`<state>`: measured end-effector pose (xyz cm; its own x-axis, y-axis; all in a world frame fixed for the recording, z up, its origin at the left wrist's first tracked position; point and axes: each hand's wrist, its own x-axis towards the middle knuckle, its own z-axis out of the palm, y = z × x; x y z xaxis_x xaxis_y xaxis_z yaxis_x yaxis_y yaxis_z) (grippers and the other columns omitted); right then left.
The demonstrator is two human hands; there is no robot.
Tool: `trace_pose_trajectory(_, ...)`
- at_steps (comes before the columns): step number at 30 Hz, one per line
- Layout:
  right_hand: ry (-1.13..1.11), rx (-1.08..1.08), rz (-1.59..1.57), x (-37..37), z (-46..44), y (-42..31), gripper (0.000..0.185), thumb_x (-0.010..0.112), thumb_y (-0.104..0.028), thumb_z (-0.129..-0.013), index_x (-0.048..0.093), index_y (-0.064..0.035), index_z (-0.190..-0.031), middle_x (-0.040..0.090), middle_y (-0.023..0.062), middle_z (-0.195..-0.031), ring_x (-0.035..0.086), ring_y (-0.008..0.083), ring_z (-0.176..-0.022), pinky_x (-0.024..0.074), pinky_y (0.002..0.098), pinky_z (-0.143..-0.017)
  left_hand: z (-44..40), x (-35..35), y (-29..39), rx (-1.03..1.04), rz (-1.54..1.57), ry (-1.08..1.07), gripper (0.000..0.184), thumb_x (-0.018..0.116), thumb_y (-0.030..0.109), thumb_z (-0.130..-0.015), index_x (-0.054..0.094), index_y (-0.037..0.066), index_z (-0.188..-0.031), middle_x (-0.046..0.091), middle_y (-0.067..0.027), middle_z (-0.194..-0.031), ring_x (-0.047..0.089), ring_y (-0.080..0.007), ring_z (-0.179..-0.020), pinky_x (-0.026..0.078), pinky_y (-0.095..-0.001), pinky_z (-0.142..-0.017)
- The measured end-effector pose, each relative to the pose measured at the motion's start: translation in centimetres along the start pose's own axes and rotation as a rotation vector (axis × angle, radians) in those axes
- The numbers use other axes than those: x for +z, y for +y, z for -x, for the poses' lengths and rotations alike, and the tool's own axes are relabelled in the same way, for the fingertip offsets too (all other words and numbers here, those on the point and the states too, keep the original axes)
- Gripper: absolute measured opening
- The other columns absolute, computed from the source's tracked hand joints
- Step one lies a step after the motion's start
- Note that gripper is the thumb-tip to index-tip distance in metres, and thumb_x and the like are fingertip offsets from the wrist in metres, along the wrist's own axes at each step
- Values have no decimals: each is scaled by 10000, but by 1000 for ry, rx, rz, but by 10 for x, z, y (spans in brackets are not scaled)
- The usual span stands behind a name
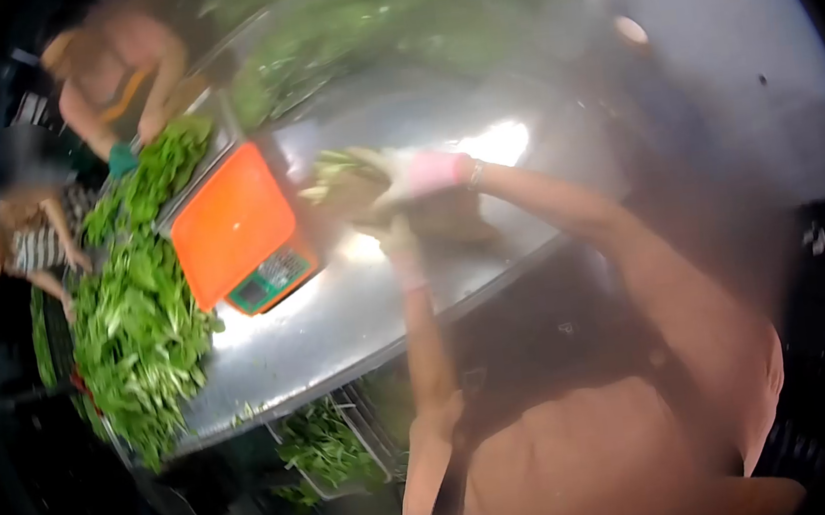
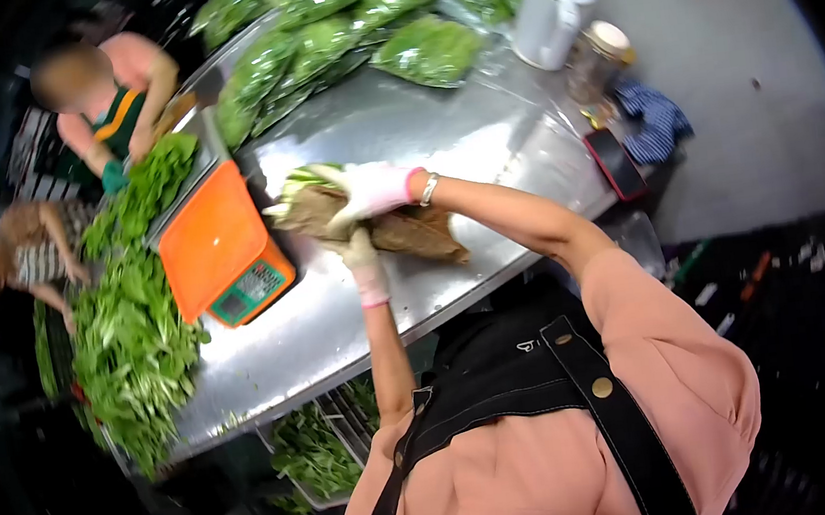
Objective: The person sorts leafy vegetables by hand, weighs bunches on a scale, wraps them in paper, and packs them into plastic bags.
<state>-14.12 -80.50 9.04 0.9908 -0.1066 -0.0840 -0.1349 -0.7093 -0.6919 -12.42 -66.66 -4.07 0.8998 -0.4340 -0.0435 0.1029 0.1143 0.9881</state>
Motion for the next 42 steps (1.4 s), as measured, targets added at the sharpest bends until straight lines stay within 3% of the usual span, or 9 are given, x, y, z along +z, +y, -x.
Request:
trace_pose_trajectory(4, 224, 16, 2, -54, 45, -44, 1191, 754, -588, -484, 172, -158, -1430, 499, 266, -1114, 543, 418, -997, 457, 417, -838, 21, 41, 118, -64, -287, -193, 396, 619, 170, -826, 539, -22, -1164, 583, -213, -1106, 558, -225, -1036, 433, -327, -877)
trace_pose_trajectory(8, 545, -39, -527, -86, 112, 16, 865, 720, -301, -695, 268, -18, -1377, 513, 171, -1202, 538, 241, -1055, 434, 311, -909, 44, 100, 135, 325, -75, -487, 786, 611, 75, -802, 127, 50, -1420, 279, -193, -1407, 356, -266, -1248, 354, -335, -981)
trace_pose_trajectory(10, 700, 185, -787, -95, 169, 30, 675, 655, -254, -791, 345, 13, -1328, 530, 122, -1194, 527, 173, -1060, 421, 282, -924, 35, 128, 115, 63, 275, -630, 768, 574, 36, -811, 109, 37, -1421, 308, -186, -1390, 368, -259, -1240, 331, -347, -1006)
trace_pose_trajectory(13, 967, 178, -1367, -46, 252, 171, 486, 596, -300, -866, 476, -19, -1244, 545, 78, -1177, 540, 112, -1024, 438, 272, -897, 16, 159, 47, -72, -531, -789, 657, 651, 177, -788, 326, 28, -1339, 427, -200, -1296, 462, -284, -1144, 368, -358, -959)
trace_pose_trajectory(16, 1088, 141, -1650, -32, 328, 179, 460, 592, -322, -870, 509, -30, -1215, 561, 73, -1154, 564, 121, -992, 473, 282, -851, 18, 170, -43, 661, -1036, -849, 723, 666, 401, -737, 392, 34, -1298, 388, -212, -1328, 368, -398, -1201, 252, -561, -990)
trace_pose_trajectory(22, 1183, 472, -1546, -10, 346, 161, 457, 592, -321, -870, 511, -29, -1213, 567, 75, -1145, 569, 125, -983, 477, 283, -845, -51, 161, -40, 823, -1220, -1062, 543, 513, 378, -830, 419, 111, -1294, 335, -147, -1410, 284, -343, -1305, 179, -593, -1021)
trace_pose_trajectory(25, 1165, 556, -1498, -5, 342, 158, 456, 591, -320, -870, 511, -29, -1212, 570, 76, -1140, 572, 127, -978, 479, 284, -842, -63, 164, -1, 507, -1261, -873, 362, 556, 246, -820, 538, 77, -1139, 542, -136, -1166, 474, -318, -1096, 339, -480, -935)
trace_pose_trajectory(28, 1130, 610, -1459, -4, 336, 155, 455, 591, -319, -870, 512, -28, -1211, 573, 77, -1135, 575, 129, -973, 481, 285, -838, -21, 190, -19, 697, -817, -804, 337, 667, 229, -754, 579, 6, -991, 587, -151, -904, 545, -312, -875, 435, -391, -780)
trace_pose_trajectory(42, 999, 711, -1363, -11, 317, 145, 449, 589, -316, -871, 516, -26, -1206, 587, 81, -1114, 587, 139, -951, 490, 288, -824, 13, 245, -54, 730, -1190, -852, 109, 580, 137, -736, 576, 30, -753, 597, -162, -754, 583, -329, -686, 478, -434, -633)
